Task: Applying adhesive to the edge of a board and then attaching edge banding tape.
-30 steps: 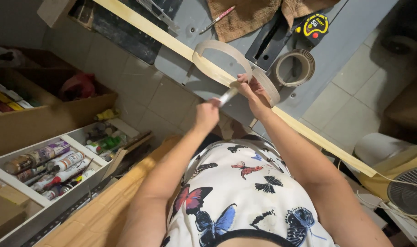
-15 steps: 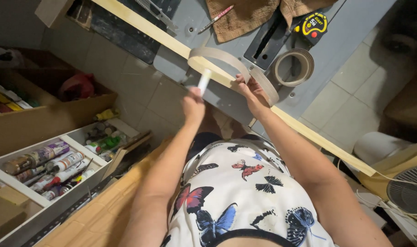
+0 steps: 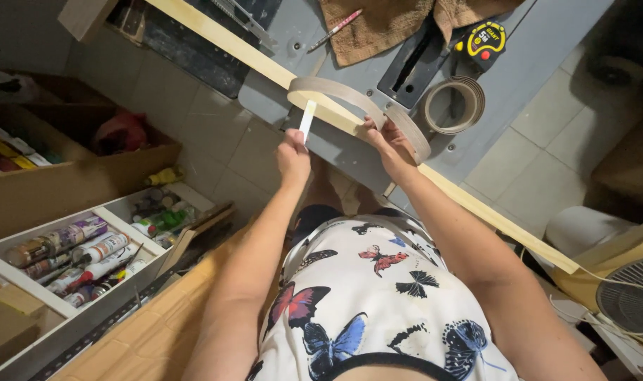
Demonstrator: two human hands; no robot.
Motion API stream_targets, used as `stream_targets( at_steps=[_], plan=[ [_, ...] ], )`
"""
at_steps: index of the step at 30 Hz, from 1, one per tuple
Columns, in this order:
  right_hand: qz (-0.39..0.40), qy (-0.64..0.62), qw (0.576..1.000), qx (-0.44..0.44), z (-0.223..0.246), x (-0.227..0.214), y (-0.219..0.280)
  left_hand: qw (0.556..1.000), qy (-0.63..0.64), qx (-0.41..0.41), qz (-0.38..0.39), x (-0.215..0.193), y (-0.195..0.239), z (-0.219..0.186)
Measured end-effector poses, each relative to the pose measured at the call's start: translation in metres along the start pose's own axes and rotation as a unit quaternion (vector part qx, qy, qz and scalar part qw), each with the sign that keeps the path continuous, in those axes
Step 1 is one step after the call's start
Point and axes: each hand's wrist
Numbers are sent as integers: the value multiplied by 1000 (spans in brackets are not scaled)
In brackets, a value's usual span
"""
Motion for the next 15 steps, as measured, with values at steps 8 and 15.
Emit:
stream_targets(
  at_steps=[8, 15],
  plan=[
    [-65, 24, 996, 50, 0, 5, 3, 994, 14, 51, 96, 12, 25, -2],
    [-63, 24, 995, 69, -8, 0, -3, 999, -8, 37, 23, -17, -10, 18]
  ],
)
Point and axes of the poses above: each hand's wrist, its own y-axis away from the middle knuckle, its own x-axis out of the palm, z = x × y, and after that the axes turned 11 degrees about -y, right-handed
